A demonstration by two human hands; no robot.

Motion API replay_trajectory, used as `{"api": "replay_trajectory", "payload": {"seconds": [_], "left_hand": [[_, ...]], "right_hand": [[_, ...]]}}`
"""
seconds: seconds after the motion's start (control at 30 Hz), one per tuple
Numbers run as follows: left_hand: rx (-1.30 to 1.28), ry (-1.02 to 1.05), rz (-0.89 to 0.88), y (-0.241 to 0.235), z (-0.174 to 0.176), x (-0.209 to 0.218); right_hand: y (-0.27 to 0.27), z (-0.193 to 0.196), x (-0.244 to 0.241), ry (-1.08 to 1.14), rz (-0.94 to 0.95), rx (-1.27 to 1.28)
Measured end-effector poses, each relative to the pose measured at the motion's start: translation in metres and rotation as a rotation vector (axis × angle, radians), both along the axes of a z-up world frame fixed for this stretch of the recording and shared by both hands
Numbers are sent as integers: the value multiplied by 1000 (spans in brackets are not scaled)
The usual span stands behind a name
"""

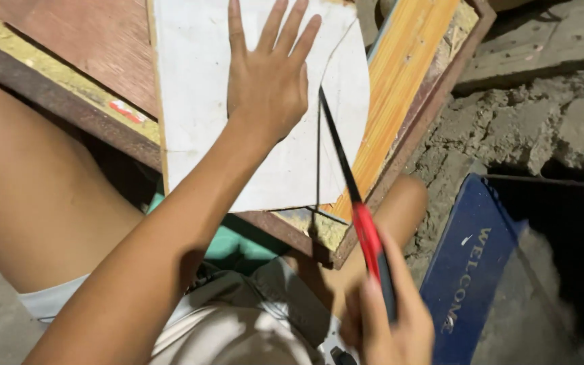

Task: Cutting a curved shape out of a thin white sheet using a hand saw

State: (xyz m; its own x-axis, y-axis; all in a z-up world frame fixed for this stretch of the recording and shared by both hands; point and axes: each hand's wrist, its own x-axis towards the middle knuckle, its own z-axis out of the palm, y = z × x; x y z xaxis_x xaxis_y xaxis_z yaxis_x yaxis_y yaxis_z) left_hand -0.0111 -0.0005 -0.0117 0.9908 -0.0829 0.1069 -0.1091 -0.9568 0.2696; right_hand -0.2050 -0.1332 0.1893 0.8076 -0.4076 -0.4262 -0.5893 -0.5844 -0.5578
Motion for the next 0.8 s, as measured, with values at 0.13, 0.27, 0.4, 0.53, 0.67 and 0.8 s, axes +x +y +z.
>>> {"api": "replay_trajectory", "payload": {"seconds": [0.13, 0.27, 0.4, 0.53, 0.67, 0.8], "left_hand": [[-114, -106, -46, 6, 0, 0], [-179, -167, -82, 8, -1, -8], [-171, -179, -80, 7, 1, -4], [-163, -184, -99, 8, 2, -10], [-177, -218, -123, 12, 2, -3], [-164, -275, -96, 13, -3, 6]], "right_hand": [[-9, -10, -40, -191, -106, 40], [-13, -9, -18, -78, -68, 262], [-10, -78, 37, -168, 243, -6], [2, -115, 81, -417, 433, 173], [11, -146, 126, -434, 391, 223], [14, -136, 126, -452, 316, 244]]}}
